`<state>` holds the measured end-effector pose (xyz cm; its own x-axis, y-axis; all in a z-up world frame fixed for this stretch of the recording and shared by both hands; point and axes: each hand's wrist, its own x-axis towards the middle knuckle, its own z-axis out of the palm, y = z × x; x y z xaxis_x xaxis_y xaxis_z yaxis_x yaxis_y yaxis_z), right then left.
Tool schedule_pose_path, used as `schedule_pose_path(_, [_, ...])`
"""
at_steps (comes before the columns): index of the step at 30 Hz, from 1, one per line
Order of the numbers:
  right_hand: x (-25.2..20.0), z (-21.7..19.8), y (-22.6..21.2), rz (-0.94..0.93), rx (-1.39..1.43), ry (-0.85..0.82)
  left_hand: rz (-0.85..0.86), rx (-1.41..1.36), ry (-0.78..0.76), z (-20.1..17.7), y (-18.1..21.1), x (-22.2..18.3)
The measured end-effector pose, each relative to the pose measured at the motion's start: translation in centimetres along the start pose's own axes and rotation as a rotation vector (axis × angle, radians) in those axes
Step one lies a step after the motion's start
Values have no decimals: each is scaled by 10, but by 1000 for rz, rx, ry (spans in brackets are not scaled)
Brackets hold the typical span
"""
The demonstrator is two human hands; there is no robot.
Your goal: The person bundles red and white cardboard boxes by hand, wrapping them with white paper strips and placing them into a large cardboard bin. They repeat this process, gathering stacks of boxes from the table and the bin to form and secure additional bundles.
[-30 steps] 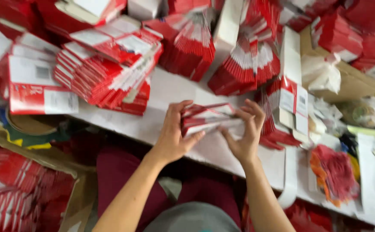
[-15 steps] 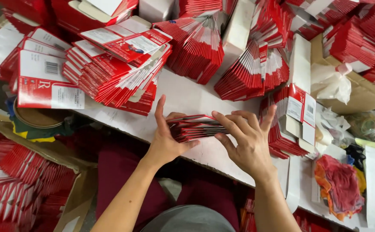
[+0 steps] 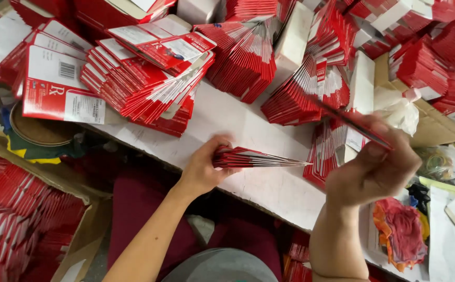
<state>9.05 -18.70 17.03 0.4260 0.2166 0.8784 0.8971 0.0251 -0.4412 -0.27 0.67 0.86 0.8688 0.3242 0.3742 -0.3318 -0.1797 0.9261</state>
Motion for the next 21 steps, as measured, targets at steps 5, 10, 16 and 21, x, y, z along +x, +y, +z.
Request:
schedule_pose_path(5, [-5,23,12,272,-434,-696,198,108,-4,4,2,5])
schedule_pose_path(10, [-16,32,-5,388,-501,-848,143,106,42,8,-7,9])
schedule_pose_path(16, [-36,54,-10,-15,-543,-859,35,62,1,10,15,21])
schedule_pose_path(21, [-24,17,10,86,-557,-682,-27,-2,-29,12,7,15])
